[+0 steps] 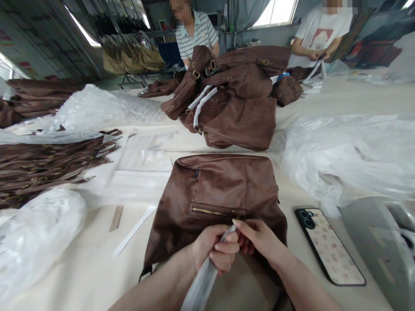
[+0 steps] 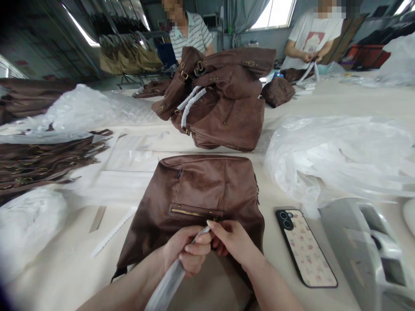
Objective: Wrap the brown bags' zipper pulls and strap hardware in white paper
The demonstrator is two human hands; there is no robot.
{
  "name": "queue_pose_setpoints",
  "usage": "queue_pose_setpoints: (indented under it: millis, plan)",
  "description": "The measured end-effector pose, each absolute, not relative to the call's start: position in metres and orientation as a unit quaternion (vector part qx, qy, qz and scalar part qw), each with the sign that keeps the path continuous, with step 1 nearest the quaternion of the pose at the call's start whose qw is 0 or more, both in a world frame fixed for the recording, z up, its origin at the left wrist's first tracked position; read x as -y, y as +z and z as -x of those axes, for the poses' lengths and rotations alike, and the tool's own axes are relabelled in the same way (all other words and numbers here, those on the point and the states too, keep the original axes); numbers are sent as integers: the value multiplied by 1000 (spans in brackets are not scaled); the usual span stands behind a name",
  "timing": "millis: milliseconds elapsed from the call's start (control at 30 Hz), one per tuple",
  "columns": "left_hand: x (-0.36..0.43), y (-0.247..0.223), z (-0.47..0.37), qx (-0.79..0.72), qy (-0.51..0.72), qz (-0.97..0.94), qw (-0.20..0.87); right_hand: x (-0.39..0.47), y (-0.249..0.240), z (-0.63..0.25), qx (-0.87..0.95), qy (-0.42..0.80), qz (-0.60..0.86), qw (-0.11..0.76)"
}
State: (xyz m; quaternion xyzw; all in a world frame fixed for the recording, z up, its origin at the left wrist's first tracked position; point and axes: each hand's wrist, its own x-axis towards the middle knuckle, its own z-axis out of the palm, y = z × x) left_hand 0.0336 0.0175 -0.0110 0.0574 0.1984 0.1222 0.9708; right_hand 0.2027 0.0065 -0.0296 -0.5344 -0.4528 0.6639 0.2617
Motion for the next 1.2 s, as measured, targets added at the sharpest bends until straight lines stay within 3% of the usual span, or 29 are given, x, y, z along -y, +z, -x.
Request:
queue_pose_setpoints:
  millis: [100,200,400,567,733,800,900,1067,1200]
  plan:
    - [-10,-18,-43,-225,95,-110,964,-3,-27,-202,447,682,494,302]
    - [0,-23,-55,-347,66,-246,903,-1,-28,-202,400,709,466,345]
    - [-6,19,-22,-452,163,-576,661,-2,-33,-202,371,699,491,365]
    - [-24,55,69,-596,312,-584,455,-1,-31,-205,407,660,520,358]
    - [-9,44,132,-738,198,-614,199,0,-31,-210,440,657,528,310]
    - [2,33,139,-749,146,-614,203,-1,-30,-216,478,641,537,269]
    - [14,18,137,-726,145,-599,306,-4,-23,-233,532,578,577,226]
    - [14,6,127,-712,196,-564,369,-13,-9,-268,516,423,660,344]
    - [8,4,113,-685,269,-506,449,-15,-5,-277,482,413,654,412]
